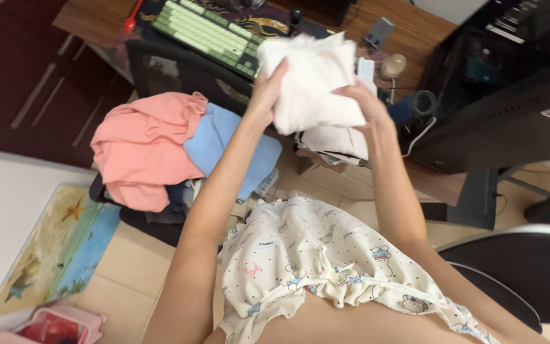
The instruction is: The person folds a black shirt, a grey tank top, a brown garment, and several white items of clothing by hand and places the folded items on a shelf inside a wooden closet.
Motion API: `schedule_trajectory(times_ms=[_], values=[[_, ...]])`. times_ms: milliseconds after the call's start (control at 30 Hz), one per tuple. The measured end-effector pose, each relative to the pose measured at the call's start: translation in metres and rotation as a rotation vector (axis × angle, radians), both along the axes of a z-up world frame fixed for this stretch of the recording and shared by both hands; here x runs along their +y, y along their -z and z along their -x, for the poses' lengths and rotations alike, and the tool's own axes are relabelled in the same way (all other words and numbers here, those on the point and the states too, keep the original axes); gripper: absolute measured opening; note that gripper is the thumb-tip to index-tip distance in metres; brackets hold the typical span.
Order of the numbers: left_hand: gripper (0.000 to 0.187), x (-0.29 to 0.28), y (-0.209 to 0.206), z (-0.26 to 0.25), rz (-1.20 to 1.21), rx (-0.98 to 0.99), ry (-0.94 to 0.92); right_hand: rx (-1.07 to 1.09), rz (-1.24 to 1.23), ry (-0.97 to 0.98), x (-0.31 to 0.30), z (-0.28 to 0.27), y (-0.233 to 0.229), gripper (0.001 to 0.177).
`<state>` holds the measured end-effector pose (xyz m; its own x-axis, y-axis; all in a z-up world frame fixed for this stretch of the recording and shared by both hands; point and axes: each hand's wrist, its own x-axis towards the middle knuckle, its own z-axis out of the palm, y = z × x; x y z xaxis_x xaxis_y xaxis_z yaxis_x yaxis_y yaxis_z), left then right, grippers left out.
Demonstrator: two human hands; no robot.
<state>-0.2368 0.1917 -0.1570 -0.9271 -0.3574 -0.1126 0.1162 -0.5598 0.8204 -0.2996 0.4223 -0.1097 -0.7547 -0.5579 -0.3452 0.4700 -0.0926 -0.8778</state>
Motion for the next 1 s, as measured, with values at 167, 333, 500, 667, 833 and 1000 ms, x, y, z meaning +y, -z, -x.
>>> schedule_trajectory(times_ms=[167,333,500,667,833,1000], values=[[0.083,0.056,0.020,0.065,0.617,-0.231,-0.042,0.171,0.124,0.000,0.068,0.003,0.004,0.081],[0.108,0.085,0.110,0.065,1.103,-0.502,0.154,0.250,-0.744,0.139,0.082,-0.012,0.058,0.084],[0.098,0.107,0.077,0.032,1.418,-0.269,-0.015,1.055,-1.217,0.163,0.071,-0.014,0.102,0.067],[0.075,0.114,0.075,0.019,1.676,-0.048,0.070,1.316,-1.254,0.078,0.021,-0.007,0.148,0.053],[0.068,0.105,0.128,0.003,1.465,0.124,-0.007,1.339,-1.304,0.044,0.010,-0.022,0.161,0.055],[0.067,0.106,0.131,0.011,1.532,-0.015,0.057,1.269,-1.266,0.041,0.015,-0.022,0.163,0.054]])
